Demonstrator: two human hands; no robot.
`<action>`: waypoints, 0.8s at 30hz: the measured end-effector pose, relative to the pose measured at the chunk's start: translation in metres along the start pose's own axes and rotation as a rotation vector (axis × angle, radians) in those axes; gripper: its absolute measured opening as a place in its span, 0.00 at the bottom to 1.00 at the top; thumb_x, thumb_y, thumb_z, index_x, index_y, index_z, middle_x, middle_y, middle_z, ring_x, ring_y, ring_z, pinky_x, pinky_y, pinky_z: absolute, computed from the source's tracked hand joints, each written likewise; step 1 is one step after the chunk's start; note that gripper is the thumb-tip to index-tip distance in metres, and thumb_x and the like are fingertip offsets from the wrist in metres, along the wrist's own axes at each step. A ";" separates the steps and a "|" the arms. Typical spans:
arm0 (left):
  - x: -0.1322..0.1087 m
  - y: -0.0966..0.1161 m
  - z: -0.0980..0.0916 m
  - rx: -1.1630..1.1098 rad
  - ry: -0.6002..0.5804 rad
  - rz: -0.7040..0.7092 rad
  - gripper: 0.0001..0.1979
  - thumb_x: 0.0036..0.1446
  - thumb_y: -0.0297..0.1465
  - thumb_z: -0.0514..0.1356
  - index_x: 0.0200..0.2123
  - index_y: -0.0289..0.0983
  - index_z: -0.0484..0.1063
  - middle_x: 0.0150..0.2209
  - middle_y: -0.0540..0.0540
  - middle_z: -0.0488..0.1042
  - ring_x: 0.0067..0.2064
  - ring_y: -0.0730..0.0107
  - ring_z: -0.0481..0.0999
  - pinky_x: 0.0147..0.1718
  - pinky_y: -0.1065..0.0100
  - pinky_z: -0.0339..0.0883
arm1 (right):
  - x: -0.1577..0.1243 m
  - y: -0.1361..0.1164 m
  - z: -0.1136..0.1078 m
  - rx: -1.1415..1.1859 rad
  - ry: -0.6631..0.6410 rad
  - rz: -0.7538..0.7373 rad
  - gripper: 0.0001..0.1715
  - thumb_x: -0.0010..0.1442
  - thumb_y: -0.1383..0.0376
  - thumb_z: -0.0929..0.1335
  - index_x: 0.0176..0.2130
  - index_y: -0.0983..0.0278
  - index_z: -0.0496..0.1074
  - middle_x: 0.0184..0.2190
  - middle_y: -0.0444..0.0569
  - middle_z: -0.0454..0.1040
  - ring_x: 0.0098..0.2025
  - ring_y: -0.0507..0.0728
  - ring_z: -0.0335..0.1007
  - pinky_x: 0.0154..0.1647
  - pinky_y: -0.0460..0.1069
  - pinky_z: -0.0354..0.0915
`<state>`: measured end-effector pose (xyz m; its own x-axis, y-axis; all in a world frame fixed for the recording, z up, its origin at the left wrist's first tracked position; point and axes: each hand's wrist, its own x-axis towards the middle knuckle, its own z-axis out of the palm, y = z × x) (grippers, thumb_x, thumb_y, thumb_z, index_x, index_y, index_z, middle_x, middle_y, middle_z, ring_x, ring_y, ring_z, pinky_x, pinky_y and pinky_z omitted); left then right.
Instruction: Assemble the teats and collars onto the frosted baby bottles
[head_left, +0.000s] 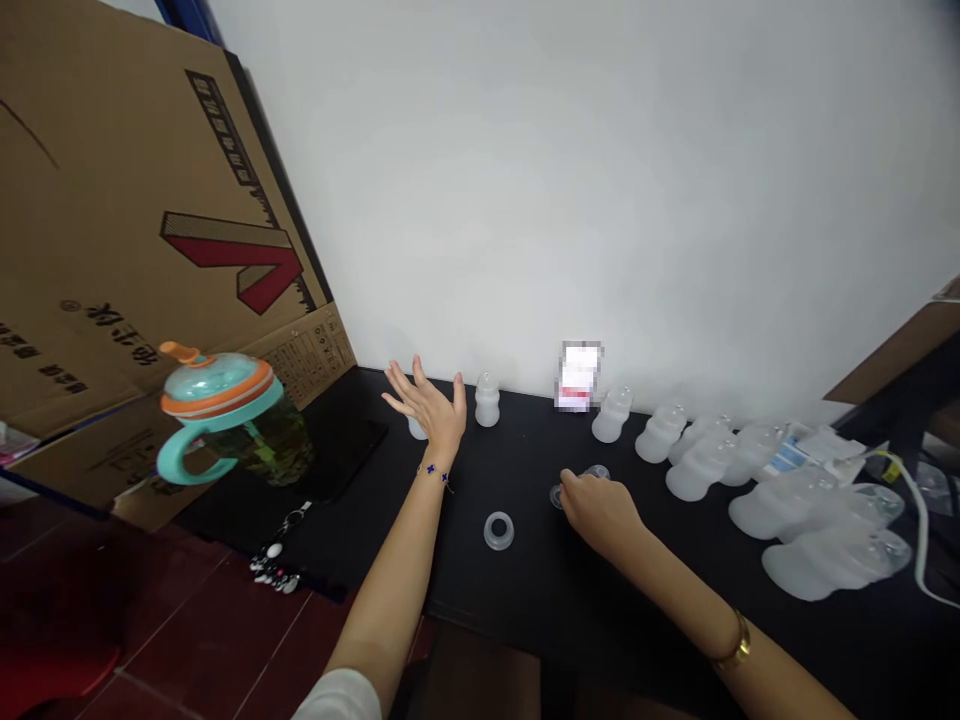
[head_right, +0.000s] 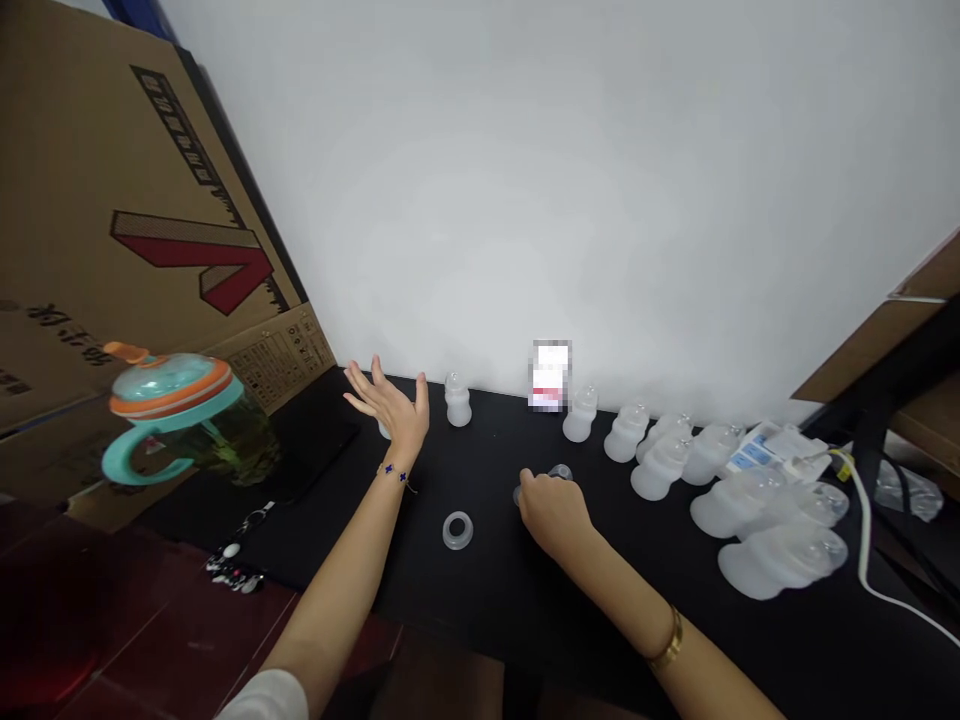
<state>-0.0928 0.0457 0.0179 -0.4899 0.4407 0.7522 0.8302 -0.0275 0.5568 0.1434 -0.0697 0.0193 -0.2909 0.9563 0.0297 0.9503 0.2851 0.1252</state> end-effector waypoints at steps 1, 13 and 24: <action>-0.002 0.001 0.001 -0.013 -0.010 0.014 0.40 0.63 0.46 0.54 0.68 0.26 0.49 0.71 0.23 0.38 0.73 0.43 0.32 0.66 0.39 0.24 | -0.001 -0.001 0.001 0.006 0.036 0.004 0.12 0.69 0.67 0.62 0.36 0.65 0.72 0.27 0.53 0.78 0.28 0.60 0.77 0.22 0.47 0.50; -0.042 0.006 0.020 -0.242 -0.154 0.416 0.44 0.54 0.56 0.60 0.63 0.29 0.63 0.69 0.23 0.50 0.72 0.33 0.38 0.64 0.35 0.24 | -0.026 -0.051 0.042 0.221 0.416 -0.648 0.15 0.69 0.64 0.63 0.53 0.66 0.69 0.59 0.56 0.71 0.60 0.64 0.65 0.59 0.59 0.61; -0.053 0.043 -0.009 -0.774 -0.584 0.567 0.21 0.67 0.42 0.51 0.53 0.38 0.75 0.54 0.37 0.75 0.58 0.52 0.71 0.59 0.49 0.60 | -0.022 -0.008 0.016 0.652 0.668 -0.427 0.13 0.66 0.66 0.66 0.51 0.62 0.70 0.56 0.57 0.74 0.57 0.61 0.71 0.56 0.56 0.68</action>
<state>-0.0332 0.0136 0.0054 0.2743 0.5350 0.7991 0.4051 -0.8179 0.4085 0.1442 -0.0915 0.0018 -0.4323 0.5920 0.6802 0.5703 0.7638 -0.3023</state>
